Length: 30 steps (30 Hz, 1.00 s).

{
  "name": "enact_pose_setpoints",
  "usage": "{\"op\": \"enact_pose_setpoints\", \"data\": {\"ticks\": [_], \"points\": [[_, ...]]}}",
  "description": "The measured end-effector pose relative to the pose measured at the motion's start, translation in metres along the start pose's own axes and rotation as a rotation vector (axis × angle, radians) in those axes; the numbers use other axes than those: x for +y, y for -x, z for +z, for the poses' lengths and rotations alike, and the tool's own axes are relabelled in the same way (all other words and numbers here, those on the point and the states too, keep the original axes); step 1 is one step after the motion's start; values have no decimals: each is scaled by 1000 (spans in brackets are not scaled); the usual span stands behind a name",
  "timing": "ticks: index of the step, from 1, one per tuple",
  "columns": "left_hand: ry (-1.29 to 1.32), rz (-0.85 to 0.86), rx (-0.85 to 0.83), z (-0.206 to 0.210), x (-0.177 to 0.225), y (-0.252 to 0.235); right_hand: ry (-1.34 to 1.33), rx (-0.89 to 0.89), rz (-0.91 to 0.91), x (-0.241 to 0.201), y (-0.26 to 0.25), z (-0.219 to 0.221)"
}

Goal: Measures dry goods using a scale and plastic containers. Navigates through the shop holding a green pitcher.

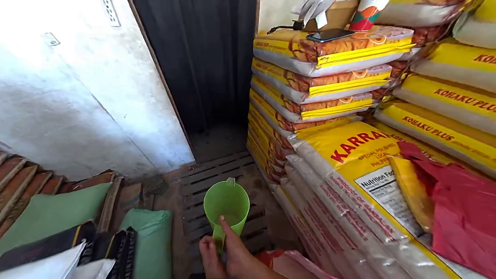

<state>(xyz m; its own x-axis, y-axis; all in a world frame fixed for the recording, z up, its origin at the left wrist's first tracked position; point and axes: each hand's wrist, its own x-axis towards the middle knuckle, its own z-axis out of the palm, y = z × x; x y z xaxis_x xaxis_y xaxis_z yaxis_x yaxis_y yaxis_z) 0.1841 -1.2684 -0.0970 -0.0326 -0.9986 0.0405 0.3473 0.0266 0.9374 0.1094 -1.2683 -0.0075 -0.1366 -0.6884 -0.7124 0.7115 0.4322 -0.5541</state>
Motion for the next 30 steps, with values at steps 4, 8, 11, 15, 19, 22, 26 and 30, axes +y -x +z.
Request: {"op": "enact_pose_setpoints", "data": {"ticks": [4, 8, 11, 15, 19, 22, 26, 30], "points": [[56, -41, -147, 2, -22, -80, -110, 120, 68, -42, -75, 40], [-73, -98, -456, -2, -4, -178, -276, 153, -13, -98, -126, 81], [-372, -79, -754, -7, 40, -249, -329, 184, 27, -143, -151, 100], [-597, 37, -855, -22, 80, -336, -212, 235, 14, -199, -163, 129], [-712, -92, -739, -10, 82, -411, -124, 267, -40, -249, -167, 145], [-801, -180, -771, 28, 76, -472, -120, 290, -105, -286, -184, 143], [-874, -137, -843, 115, 65, -559, -133, 304, -144, -333, -220, 120], [-785, 55, -856, 256, 71, -647, -82, 308, -185, -382, -277, 87]]}}
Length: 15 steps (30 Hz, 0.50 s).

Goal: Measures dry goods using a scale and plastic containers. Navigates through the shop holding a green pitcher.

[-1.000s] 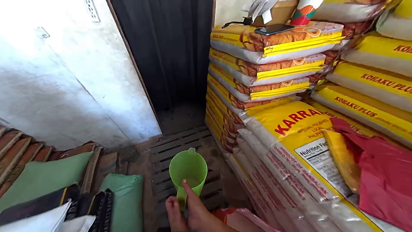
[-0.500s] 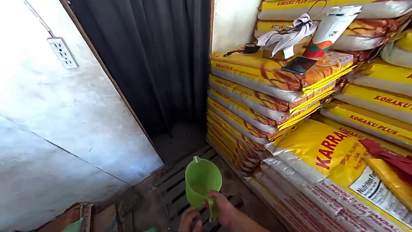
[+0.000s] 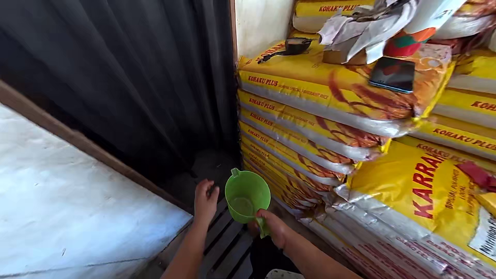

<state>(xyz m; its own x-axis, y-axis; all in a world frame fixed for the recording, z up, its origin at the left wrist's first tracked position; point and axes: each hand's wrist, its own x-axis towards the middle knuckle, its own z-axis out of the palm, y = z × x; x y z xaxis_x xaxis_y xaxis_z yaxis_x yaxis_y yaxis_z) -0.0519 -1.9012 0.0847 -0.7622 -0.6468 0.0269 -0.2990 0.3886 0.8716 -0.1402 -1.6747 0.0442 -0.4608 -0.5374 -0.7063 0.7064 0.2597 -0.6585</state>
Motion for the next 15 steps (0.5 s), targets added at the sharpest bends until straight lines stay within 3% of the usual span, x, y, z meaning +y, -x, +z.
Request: {"op": "enact_pose_setpoints", "data": {"ticks": [5, 8, 12, 15], "points": [[-94, 259, 5, 19, 80, -215, 71, 28, 13, -75, -100, 6], [-150, 321, -139, 38, 113, -334, 86, 11, 82, -132, -136, 23], [51, 174, -469, 39, 133, -454, 142, 16, 118, -197, -177, 44], [211, 22, -361, -8, 120, -515, 153, -14, 102, -237, -209, 63]]}}
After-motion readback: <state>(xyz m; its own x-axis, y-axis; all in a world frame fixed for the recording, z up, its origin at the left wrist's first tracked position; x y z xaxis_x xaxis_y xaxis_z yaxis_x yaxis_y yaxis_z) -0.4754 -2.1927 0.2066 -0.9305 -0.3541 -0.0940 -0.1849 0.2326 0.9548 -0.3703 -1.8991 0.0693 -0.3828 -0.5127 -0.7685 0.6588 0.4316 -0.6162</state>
